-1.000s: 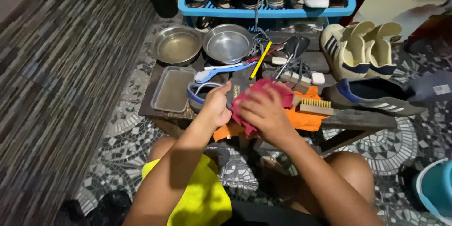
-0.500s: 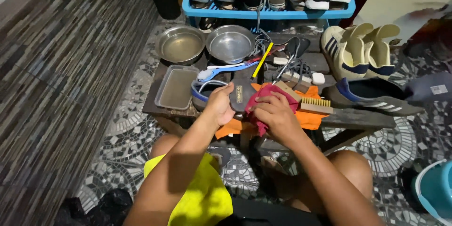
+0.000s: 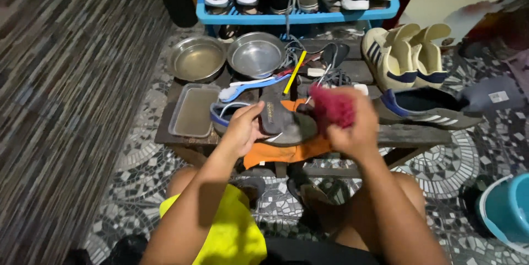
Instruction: Cleaning the side and sole of a sneaker using a cloth, brush, and cleaning solution.
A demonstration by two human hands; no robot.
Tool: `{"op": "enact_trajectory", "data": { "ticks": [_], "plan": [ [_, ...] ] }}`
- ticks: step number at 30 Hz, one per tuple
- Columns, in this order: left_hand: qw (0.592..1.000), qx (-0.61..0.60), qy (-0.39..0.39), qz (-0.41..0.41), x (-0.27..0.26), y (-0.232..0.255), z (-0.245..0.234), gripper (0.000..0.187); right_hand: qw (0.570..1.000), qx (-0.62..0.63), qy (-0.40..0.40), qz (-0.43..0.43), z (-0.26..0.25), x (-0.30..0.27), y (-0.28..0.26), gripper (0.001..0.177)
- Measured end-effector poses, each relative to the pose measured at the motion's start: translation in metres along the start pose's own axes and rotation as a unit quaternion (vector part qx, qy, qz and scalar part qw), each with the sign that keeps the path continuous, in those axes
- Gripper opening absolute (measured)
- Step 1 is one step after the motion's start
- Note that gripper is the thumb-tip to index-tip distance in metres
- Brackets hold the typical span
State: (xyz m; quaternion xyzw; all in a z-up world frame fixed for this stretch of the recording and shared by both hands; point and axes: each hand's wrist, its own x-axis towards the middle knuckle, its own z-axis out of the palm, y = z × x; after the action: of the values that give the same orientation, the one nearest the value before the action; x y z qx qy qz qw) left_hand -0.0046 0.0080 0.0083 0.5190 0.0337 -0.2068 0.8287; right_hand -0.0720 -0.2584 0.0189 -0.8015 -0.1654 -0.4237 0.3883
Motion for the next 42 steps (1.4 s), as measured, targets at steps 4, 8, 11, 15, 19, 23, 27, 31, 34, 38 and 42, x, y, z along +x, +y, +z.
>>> {"op": "enact_trajectory", "data": {
  "ticks": [4,8,11,15,19,23,27,31,34,38,42],
  "plan": [
    [0.998,0.058,-0.016,0.027,-0.014,0.008,0.0,0.038,0.995,-0.051,0.079,-0.039,-0.023,0.022,0.043,0.038],
    [0.985,0.128,0.004,0.111,-0.021,0.01,0.0,0.03,0.972,-0.2,0.042,-0.112,-0.037,0.037,0.068,0.053],
    [0.974,0.166,0.02,0.152,-0.027,0.013,0.0,0.025,0.94,-0.295,-0.173,0.002,-0.026,0.028,0.05,0.063],
    [0.943,0.232,0.029,0.236,-0.033,0.019,-0.003,0.016,0.906,-0.351,-0.232,0.045,-0.016,0.016,0.045,0.064],
    [0.911,0.266,0.049,0.31,-0.042,0.027,-0.006,0.021,0.937,-0.328,-0.088,-0.081,-0.004,0.017,0.025,0.046],
    [0.881,0.297,0.062,0.364,-0.046,0.029,-0.008,0.033,0.984,-0.1,-0.138,-0.058,0.035,0.004,-0.021,0.059],
    [0.713,0.517,0.076,0.467,-0.046,0.035,-0.013,0.04,0.945,-0.056,-0.309,0.094,0.067,-0.004,-0.038,0.117],
    [0.717,0.579,0.093,0.378,-0.033,0.022,-0.024,0.04,0.922,-0.101,-0.356,0.113,0.076,0.005,-0.025,0.119],
    [0.697,0.596,0.093,0.388,-0.015,0.015,-0.038,0.029,0.925,-0.088,-0.351,0.117,0.078,0.005,-0.022,0.102],
    [0.694,0.532,0.08,0.478,-0.008,0.018,-0.034,0.019,0.935,-0.074,-0.334,0.09,0.075,0.004,-0.021,0.096],
    [0.691,0.495,0.098,0.518,-0.025,0.026,-0.015,0.016,0.952,-0.031,-0.296,0.077,0.057,0.013,-0.034,0.082]
  ]
}}
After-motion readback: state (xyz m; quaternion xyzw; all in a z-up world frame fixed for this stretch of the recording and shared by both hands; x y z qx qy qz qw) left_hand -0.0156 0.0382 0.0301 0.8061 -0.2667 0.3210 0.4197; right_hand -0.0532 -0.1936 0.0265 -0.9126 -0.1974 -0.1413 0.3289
